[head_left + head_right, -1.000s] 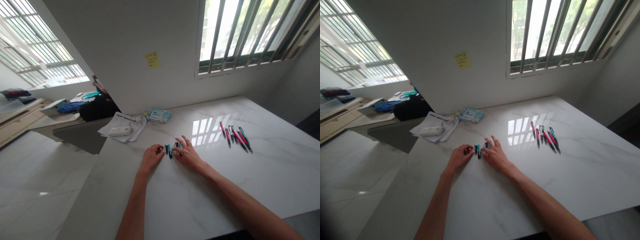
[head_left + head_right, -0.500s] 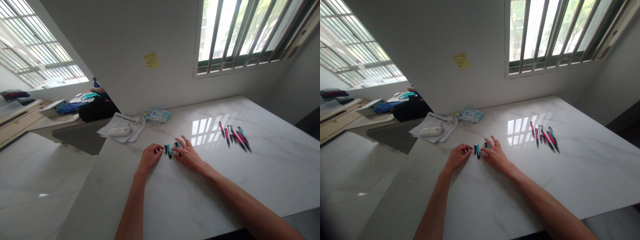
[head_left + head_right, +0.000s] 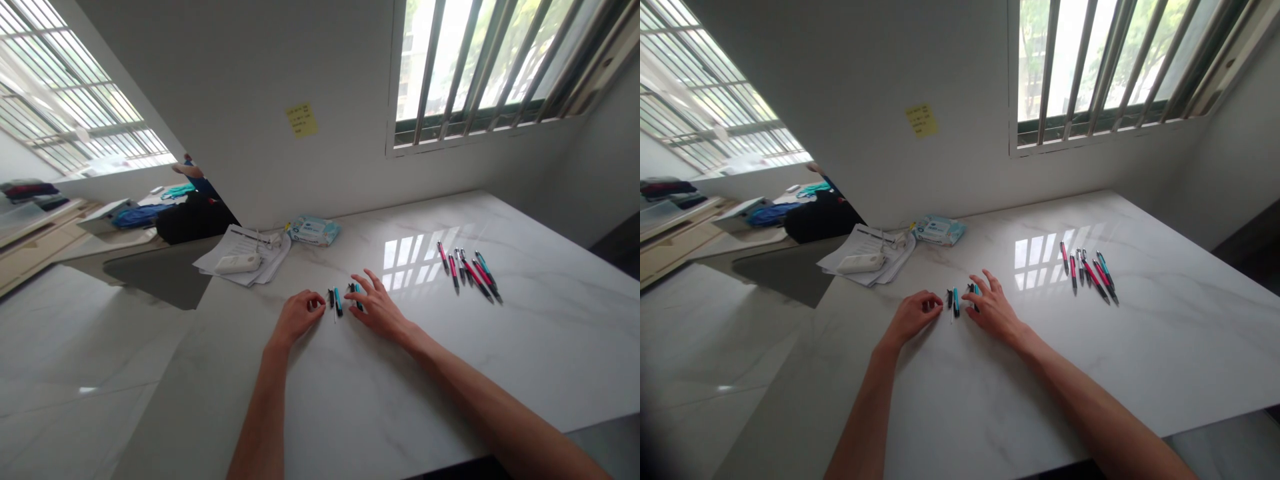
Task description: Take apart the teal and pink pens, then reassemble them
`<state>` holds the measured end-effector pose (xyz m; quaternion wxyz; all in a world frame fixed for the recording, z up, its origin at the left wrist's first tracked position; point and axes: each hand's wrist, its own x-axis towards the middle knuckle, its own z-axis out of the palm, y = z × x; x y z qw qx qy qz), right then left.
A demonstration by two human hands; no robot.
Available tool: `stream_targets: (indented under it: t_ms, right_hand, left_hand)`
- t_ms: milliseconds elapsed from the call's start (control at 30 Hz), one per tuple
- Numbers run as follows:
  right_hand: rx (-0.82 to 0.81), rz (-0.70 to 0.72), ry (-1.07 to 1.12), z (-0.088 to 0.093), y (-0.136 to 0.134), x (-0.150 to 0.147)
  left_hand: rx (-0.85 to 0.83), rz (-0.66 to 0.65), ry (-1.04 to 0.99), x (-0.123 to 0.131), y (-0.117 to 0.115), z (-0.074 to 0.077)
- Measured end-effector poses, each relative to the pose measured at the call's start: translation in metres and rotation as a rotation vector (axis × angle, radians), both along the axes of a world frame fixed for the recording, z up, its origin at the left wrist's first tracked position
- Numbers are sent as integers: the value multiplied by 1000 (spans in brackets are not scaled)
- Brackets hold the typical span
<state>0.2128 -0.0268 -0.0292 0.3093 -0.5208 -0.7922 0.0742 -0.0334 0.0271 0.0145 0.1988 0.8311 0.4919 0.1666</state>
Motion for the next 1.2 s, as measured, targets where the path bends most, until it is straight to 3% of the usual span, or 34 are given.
stream_targets:
  t_ms: [467, 667, 1200]
  right_hand:
    - [11, -2, 25, 5, -1, 2]
    - [32, -1, 30, 4, -1, 3]
    - [25, 7, 38, 4, -2, 1]
  left_hand:
    - [-12, 57, 34, 1, 0, -2]
    - [-41, 133, -83, 1, 0, 4]
    - [-83, 116, -171, 10, -1, -1]
